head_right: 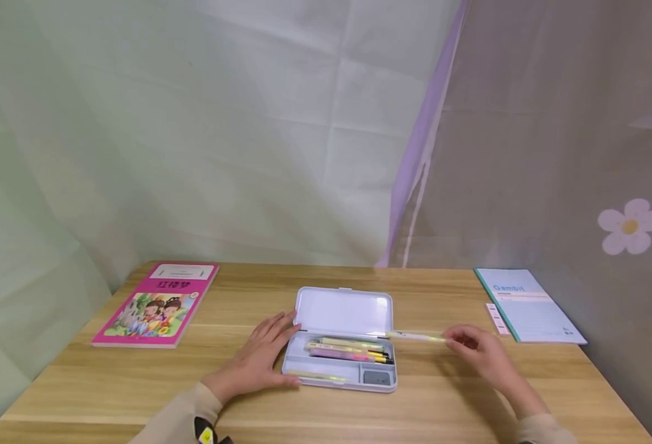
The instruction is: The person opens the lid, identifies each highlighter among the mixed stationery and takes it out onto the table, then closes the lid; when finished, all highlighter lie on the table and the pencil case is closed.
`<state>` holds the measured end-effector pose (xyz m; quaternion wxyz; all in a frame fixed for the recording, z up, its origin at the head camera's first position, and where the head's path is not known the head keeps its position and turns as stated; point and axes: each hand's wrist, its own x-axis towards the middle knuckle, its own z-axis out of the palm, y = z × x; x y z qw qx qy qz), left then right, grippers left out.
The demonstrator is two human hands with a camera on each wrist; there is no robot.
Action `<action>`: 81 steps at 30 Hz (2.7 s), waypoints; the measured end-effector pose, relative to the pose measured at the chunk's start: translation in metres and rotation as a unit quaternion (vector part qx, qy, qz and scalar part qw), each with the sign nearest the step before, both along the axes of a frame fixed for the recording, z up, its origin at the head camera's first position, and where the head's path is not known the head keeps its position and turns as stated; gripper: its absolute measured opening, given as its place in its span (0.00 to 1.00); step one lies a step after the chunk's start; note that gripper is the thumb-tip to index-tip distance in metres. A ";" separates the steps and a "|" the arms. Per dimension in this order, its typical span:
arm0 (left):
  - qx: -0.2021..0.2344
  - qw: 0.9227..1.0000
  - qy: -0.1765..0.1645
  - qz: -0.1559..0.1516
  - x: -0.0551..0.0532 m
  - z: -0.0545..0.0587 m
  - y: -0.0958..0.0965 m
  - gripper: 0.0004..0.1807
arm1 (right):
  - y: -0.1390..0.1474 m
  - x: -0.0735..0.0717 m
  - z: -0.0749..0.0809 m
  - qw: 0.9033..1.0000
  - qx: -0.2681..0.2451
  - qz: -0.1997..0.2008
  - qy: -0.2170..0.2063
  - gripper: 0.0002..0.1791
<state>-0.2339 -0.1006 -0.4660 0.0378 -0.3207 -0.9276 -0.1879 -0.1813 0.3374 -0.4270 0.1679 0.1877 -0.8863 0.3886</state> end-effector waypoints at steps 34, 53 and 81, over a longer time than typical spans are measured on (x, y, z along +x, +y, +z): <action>-0.004 1.000 0.007 -0.001 0.001 0.002 0.001 0.57 | 0.026 -0.014 -0.015 0.988 0.094 -0.073 -0.097 0.04; 0.005 1.000 0.025 -0.010 0.001 0.000 -0.001 0.56 | 0.026 -0.018 -0.015 0.984 0.114 -0.067 -0.119 0.06; 0.005 1.000 0.003 -0.005 0.001 0.003 -0.001 0.57 | 0.005 -0.007 0.025 0.994 0.077 -0.072 0.018 0.09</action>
